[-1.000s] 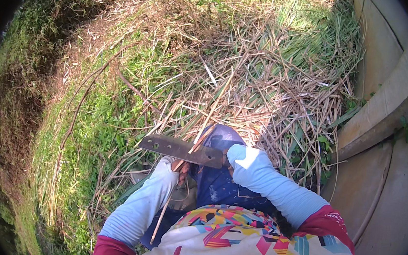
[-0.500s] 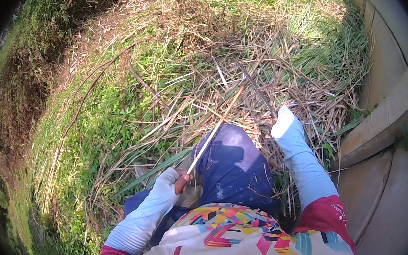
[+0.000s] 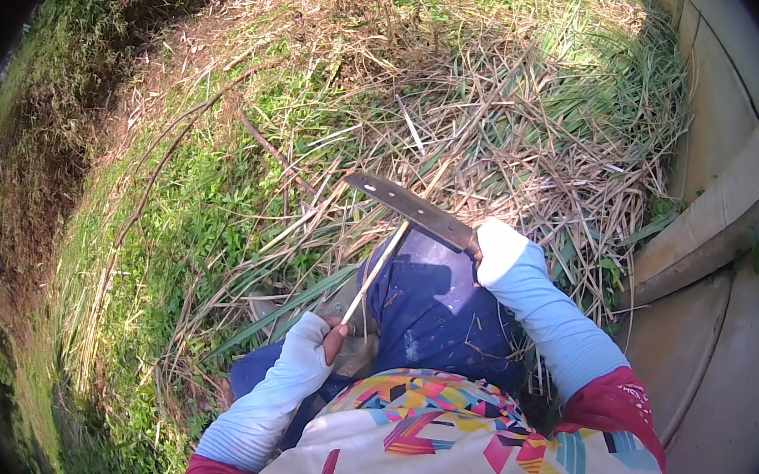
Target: The person uses a large knife to cut long, thin sticks into smaller pieces. They hold the sticks against their leg and repeatedly slice through them, creating a pile of cut material on the ground.
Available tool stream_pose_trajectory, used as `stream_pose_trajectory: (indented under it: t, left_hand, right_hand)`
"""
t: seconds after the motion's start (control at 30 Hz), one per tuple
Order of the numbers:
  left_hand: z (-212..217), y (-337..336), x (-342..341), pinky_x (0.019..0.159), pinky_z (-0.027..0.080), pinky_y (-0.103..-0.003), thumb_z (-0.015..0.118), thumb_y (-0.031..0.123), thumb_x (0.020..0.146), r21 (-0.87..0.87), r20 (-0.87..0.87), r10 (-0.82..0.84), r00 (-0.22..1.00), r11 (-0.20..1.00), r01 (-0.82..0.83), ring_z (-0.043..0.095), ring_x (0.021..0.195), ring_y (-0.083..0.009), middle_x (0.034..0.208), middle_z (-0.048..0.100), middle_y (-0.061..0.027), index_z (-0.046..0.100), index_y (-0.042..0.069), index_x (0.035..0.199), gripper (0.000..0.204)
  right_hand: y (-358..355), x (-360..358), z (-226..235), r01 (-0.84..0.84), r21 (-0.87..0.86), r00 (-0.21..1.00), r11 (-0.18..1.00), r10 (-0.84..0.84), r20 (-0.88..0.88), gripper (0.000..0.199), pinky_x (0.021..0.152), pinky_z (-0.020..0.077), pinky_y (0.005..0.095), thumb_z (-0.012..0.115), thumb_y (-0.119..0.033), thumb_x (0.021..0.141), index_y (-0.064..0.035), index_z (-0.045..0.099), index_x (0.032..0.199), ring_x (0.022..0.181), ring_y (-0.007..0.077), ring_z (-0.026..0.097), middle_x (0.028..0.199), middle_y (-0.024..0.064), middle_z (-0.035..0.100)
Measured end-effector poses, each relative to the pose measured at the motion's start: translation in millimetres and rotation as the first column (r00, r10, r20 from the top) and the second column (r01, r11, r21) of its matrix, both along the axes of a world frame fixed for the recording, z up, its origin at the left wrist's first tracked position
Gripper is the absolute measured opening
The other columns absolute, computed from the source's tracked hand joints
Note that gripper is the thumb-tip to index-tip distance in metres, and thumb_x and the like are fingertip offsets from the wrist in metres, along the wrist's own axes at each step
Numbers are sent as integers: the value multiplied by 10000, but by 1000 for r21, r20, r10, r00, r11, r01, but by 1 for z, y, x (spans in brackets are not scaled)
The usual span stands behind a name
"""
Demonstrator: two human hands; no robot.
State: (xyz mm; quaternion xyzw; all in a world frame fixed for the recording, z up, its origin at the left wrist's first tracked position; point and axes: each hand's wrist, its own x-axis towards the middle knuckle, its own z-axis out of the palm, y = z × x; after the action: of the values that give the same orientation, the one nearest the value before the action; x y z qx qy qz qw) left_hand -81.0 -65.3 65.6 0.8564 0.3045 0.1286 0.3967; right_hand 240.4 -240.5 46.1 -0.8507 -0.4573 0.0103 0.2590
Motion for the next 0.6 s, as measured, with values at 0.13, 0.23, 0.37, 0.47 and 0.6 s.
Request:
stream_pose_trajectory:
  t: [0.13,0.23,0.37,0.47,0.6]
  left_hand:
    - [-7,10,-7,548,421,-261,647,222,1008,-368,-18,49,999,929,-52,542,582,-106,715,619,-16,684,18,1077,219]
    - [9,13,4,442,372,-244,605,273,1025,-617,-105,82,991,776,-129,473,463,-84,650,580,3,630,10,1176,304]
    - [0,14,13,425,356,-248,592,319,1024,-758,-90,63,994,643,-109,453,446,-91,642,564,6,625,24,1125,314]
    - [5,8,22,413,343,-253,574,296,1025,-827,-74,61,995,554,-95,434,436,-93,623,525,14,621,30,1110,283]
    - [12,5,10,406,334,-258,545,240,1038,-872,-36,76,996,485,-69,415,430,-92,610,477,19,603,22,1128,242]
  right_hand:
    - [5,51,-20,189,68,975,980,-195,107,247,627,506,438,730,-219,867,-53,569,956,724,382,646,767,182,625]
    - [-3,10,7,128,103,987,986,-116,-114,287,637,515,436,745,-209,832,-59,582,1015,732,389,642,788,166,634]
    - [-9,-45,20,-92,-71,992,993,85,-91,320,687,545,438,754,-205,793,-80,623,1057,801,374,677,897,159,667]
    - [-9,-71,25,-324,-228,946,918,321,-51,377,767,578,434,760,-265,795,-123,701,1139,859,329,713,913,98,707]
    - [-3,-58,19,-285,-102,958,953,287,4,270,735,569,422,734,-211,779,-152,732,1043,847,322,716,876,115,718]
